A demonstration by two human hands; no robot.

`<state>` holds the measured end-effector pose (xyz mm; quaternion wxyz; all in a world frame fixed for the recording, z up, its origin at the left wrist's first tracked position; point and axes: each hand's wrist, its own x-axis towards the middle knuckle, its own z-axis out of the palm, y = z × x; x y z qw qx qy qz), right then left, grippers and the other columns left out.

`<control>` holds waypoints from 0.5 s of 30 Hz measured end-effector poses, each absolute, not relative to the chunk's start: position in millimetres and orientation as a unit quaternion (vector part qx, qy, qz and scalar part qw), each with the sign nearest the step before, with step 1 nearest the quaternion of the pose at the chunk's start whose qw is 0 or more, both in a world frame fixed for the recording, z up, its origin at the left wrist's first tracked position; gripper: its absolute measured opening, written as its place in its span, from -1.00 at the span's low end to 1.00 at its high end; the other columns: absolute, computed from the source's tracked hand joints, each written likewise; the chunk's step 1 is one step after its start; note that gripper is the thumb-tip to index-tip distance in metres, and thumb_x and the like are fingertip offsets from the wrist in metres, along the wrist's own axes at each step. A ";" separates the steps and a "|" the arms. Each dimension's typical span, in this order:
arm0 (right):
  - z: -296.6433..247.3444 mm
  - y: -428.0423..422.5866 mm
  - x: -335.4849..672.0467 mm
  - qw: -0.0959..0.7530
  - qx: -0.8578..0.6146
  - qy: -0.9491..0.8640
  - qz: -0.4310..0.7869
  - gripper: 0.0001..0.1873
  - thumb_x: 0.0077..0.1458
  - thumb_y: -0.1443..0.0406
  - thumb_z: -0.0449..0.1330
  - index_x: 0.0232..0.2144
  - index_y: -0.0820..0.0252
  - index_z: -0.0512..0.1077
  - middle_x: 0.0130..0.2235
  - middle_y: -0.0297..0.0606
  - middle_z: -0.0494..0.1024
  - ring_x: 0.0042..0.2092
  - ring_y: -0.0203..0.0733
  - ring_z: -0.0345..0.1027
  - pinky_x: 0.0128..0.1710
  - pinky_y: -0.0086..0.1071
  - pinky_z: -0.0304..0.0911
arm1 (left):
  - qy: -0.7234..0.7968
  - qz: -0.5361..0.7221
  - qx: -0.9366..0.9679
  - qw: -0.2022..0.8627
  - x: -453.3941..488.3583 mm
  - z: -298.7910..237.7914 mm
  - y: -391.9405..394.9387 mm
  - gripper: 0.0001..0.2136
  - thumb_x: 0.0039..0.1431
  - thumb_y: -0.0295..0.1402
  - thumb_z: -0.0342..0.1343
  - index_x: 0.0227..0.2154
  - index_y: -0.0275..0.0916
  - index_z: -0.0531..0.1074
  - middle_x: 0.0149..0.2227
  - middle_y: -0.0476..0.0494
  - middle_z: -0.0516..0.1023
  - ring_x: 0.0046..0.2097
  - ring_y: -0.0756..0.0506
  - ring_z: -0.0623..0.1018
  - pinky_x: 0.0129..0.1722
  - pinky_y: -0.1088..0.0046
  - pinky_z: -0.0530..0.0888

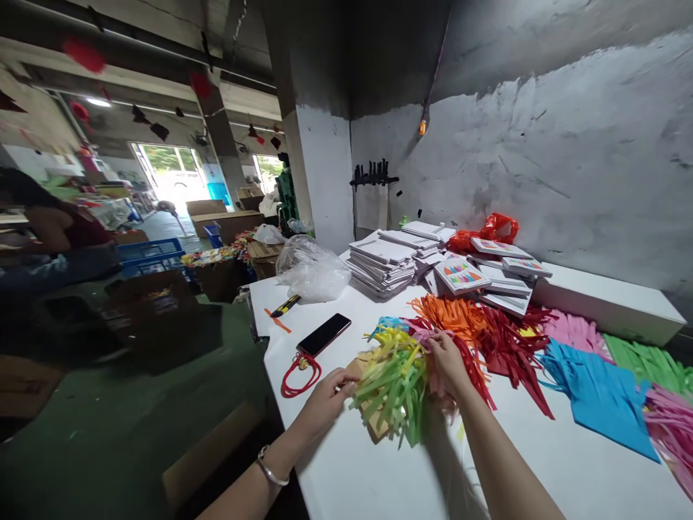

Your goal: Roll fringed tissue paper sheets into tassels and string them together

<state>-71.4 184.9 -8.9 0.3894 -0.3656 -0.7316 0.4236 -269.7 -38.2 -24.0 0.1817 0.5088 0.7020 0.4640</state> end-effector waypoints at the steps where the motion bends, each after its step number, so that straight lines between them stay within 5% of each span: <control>1: -9.5 185.9 -63.5 0.397 -0.369 -0.729 0.418 -0.70 0.32 0.13 0.22 -0.03 0.21 0.46 0.04 -0.17 0.51 -0.01 -0.11 0.45 -0.01 -0.11 0.41 | 0.705 0.455 0.514 0.179 -270.0 -21.3 -35.6 -0.77 0.26 -0.34 0.01 -0.23 -0.24 0.58 -0.13 -0.21 0.61 -0.09 -0.19 0.58 -0.07 0.30 0.49; 5: -17.6 155.3 -36.8 0.417 -0.354 -0.731 0.407 -0.72 0.28 0.09 0.24 -0.22 0.22 0.47 -0.04 -0.21 0.53 -0.02 -0.12 0.43 0.01 -0.12 0.36 | 0.719 0.402 0.542 0.167 -266.5 -9.8 -7.9 -0.82 0.32 -0.40 0.03 -0.26 -0.25 0.56 -0.17 -0.18 0.61 -0.09 -0.16 0.57 -0.02 0.27 0.47; 10: -23.1 100.9 -6.2 0.392 -0.338 -0.725 0.455 -0.54 0.15 -0.11 0.24 -0.29 0.17 0.51 -0.34 -0.26 0.52 -0.35 -0.17 0.37 -0.34 -0.31 0.28 | 0.724 0.315 0.592 0.162 -246.2 1.4 36.0 -0.84 0.28 -0.28 0.25 -0.27 -0.29 0.52 -0.22 -0.09 0.59 -0.16 -0.13 0.59 -0.07 0.17 0.52; 15: -19.1 59.9 30.7 0.335 -0.334 -0.676 0.565 -0.50 0.06 -0.14 0.31 -0.32 0.19 0.54 -0.44 -0.27 0.49 -0.41 -0.20 0.36 -0.45 -0.37 0.23 | 0.682 0.362 0.626 0.109 -214.1 17.1 11.1 -0.88 0.26 -0.49 0.12 -0.21 -0.28 0.54 -0.19 -0.23 0.62 -0.11 -0.22 0.58 -0.02 0.15 0.47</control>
